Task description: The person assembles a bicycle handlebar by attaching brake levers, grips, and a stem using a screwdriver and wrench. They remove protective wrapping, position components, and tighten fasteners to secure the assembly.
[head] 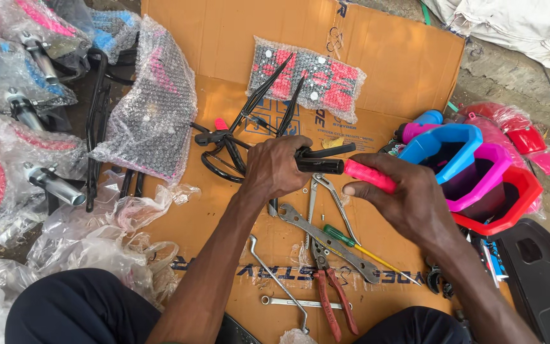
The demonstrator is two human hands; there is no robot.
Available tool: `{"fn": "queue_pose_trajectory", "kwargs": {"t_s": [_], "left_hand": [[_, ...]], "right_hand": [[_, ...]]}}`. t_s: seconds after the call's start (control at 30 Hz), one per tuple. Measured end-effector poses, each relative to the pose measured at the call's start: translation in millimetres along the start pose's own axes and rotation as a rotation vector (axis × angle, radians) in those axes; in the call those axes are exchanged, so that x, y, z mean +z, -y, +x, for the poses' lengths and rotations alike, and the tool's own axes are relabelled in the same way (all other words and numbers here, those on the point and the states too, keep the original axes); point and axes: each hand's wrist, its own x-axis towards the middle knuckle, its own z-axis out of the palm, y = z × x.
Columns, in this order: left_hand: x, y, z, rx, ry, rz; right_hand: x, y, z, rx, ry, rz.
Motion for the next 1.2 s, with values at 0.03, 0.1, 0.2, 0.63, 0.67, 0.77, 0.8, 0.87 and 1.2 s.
{"fn": "queue_pose_trajectory", "kwargs": {"t_s": [0.03,0.1,0.2,0.63,0.67,0.77,0.8,0.87,1.2], "left_hand": [[1,1,0,0.003,0.000,0.000],[2,2,0,0.019,-0.019,-0.004],[4,4,-1,0.034,-0.036,-0.018],[5,2,2,0.027,-0.039,-0.022],[4,1,1,0.038,-0.058,-0.027],[4,-2,2,0.026,-0.037,-0.003],[3,-2,3,0.020,-0.035,0.000],[4,-5,3,0.010,-0.026,0.002],[5,0,-4,0.110,-0.114,-0.051]], "right_hand": [[-2,-1,2,0.036,0.030,-0.002],[-5,-4,4,0.083,0.100,-0.008],[-8,-10,4,0.091,0.120,0.057],[6,-24,17,0.207,0.100,0.113],[3,-21,19,0.160,0.111,0.125],[-8,-4,31,0.181,0.199,0.058],[-14,3,36,0.295,0.258,-0.033],[-16,14,48,0.429,0.342,-0.097],[-17,50,63,0.231,0.515,-0.282]]}}
